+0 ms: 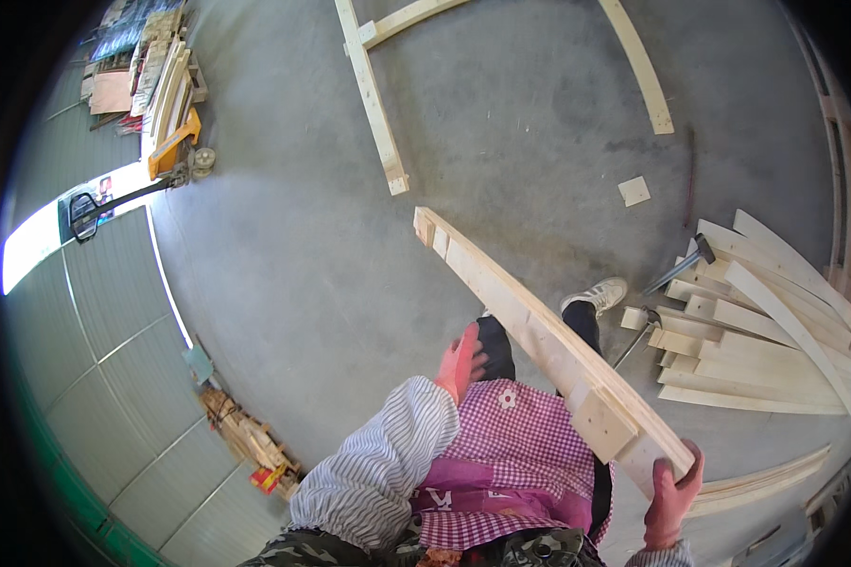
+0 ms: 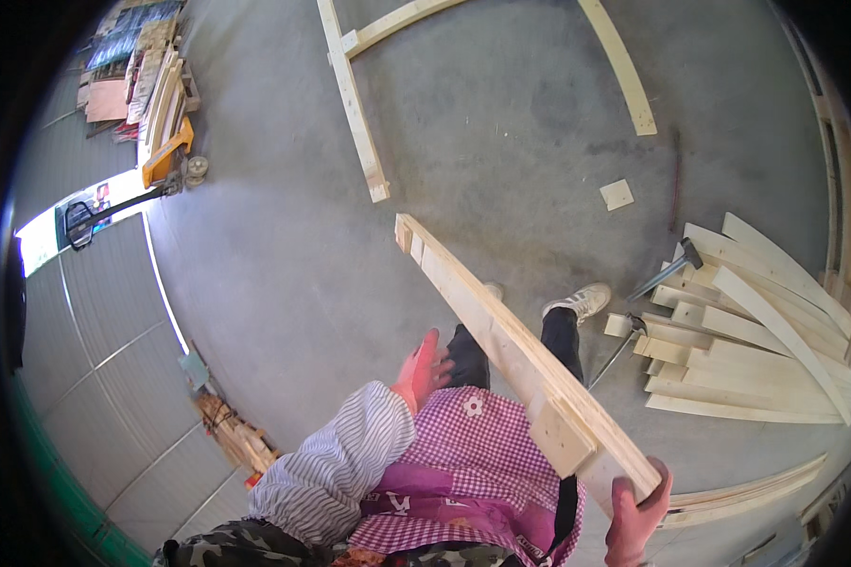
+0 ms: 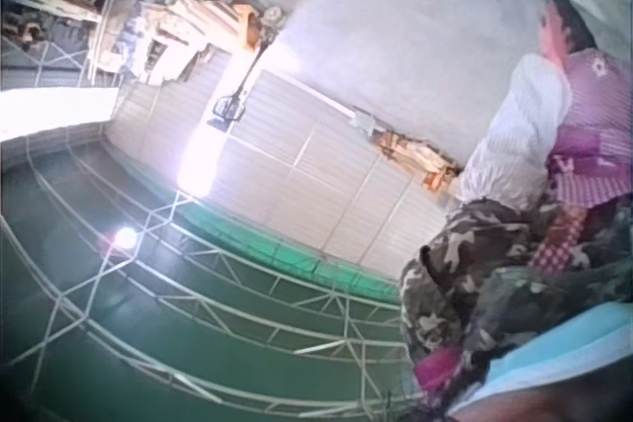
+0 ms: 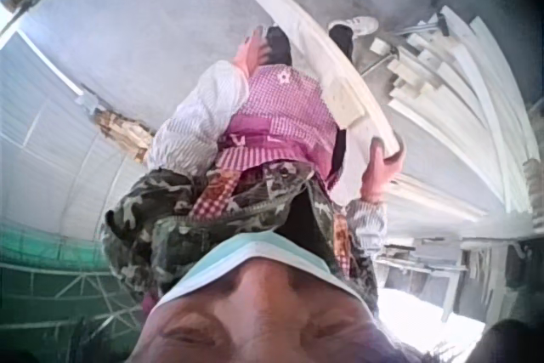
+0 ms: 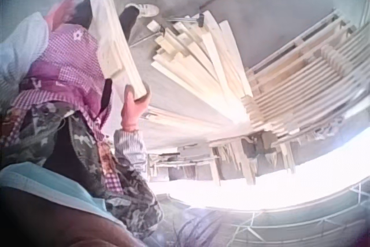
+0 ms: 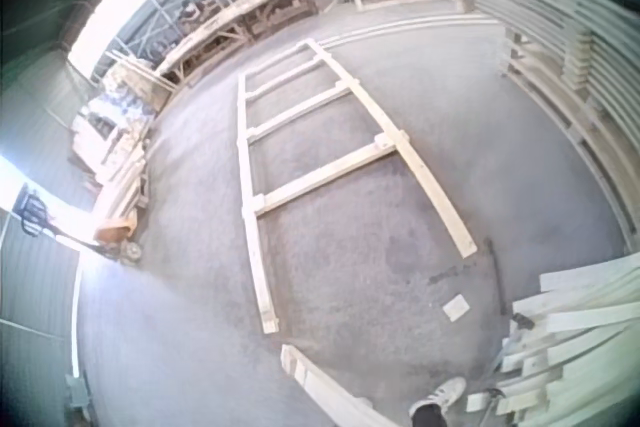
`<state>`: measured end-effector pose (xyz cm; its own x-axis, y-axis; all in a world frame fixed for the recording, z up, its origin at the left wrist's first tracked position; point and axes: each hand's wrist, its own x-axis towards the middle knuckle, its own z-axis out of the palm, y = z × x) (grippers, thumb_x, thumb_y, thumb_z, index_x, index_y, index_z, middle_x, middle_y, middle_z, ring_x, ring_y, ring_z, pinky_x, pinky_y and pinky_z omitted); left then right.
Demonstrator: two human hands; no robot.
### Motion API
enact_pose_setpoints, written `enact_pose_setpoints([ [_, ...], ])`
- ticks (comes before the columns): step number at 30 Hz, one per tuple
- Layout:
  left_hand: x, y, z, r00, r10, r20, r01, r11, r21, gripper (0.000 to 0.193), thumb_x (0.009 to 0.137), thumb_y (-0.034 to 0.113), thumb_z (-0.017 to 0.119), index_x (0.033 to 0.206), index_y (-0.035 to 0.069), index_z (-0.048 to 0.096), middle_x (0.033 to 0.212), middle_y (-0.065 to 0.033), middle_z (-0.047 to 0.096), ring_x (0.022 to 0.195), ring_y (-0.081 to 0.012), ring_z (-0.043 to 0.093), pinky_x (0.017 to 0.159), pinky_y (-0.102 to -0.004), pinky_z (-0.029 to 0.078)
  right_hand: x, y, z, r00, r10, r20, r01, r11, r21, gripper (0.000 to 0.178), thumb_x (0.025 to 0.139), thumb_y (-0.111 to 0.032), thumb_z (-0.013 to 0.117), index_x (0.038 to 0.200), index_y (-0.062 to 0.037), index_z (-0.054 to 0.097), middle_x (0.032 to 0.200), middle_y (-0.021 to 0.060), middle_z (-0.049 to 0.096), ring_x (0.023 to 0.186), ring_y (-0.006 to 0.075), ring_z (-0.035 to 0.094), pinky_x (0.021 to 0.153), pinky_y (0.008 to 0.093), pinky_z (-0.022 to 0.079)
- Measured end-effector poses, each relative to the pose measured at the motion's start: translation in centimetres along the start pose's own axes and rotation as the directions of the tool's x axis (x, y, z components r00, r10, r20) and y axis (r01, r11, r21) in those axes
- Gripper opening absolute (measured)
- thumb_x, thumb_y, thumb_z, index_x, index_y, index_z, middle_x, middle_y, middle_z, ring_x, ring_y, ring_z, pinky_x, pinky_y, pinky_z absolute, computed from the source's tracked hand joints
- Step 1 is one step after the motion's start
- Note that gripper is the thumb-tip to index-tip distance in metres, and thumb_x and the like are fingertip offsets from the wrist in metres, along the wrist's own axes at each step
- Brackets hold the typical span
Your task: The person assembles a wooden frame by hammering nails into joints, then uses a pry bar and hammer to disassemble the frame. They carry the pieces to a table saw, cut a plank, and measure a larger wooden structure with a tape measure.
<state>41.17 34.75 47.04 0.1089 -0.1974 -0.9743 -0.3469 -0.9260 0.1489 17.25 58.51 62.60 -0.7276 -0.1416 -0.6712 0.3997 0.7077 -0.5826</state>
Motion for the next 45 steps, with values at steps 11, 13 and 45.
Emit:
enact_pose_setpoints([
  [11,2.0,0.8,-6.2,0.958,-0.187,0.219,0.231,0.953,-0.196,0.099,0.072,0.069,0.064,0.134,-0.005,0.039,0.127,-0.0250,0.053,0.116,-0.0364,0.053,0.103,-0.0479,0.038,-18.7,3.1,7.0,0.772,-0.624,0.117,0.624,0.780,0.041,0.083,0.065,-0.009,0.081,0.131,-0.0023,0.031,0.114,0.0192,0.055,0.106,0.0333,0.058,0.088,0.0453,0.049],
  [13,1.0,-1.1,-8.2,0.967,-0.112,0.231,0.150,0.976,-0.156,0.100,0.071,0.068,0.067,0.134,-0.005,0.039,0.130,-0.0235,0.050,0.115,-0.0382,0.051,0.103,-0.0493,0.038,-20.7,4.3,7.6,0.609,-0.781,0.139,0.792,0.608,-0.056,0.089,0.068,-0.021,0.084,0.134,-0.0028,0.027,0.110,0.0211,0.057,0.092,0.0355,0.064,0.079,0.0457,0.053],
  [45,-37.9,-75.7,14.3,0.207,-0.688,0.696,-0.534,0.516,0.669,0.042,0.076,0.035,0.069,0.112,0.014,0.061,0.112,-0.0025,0.063,0.110,-0.0259,0.056,0.099,-0.0465,0.041,-67.1,70.8,-6.5,-0.170,0.816,-0.553,0.712,0.490,0.503,0.077,0.068,-0.036,0.084,0.123,0.0026,0.046,0.119,0.0162,0.053,0.112,0.0302,0.053,0.093,0.0408,0.044],
])
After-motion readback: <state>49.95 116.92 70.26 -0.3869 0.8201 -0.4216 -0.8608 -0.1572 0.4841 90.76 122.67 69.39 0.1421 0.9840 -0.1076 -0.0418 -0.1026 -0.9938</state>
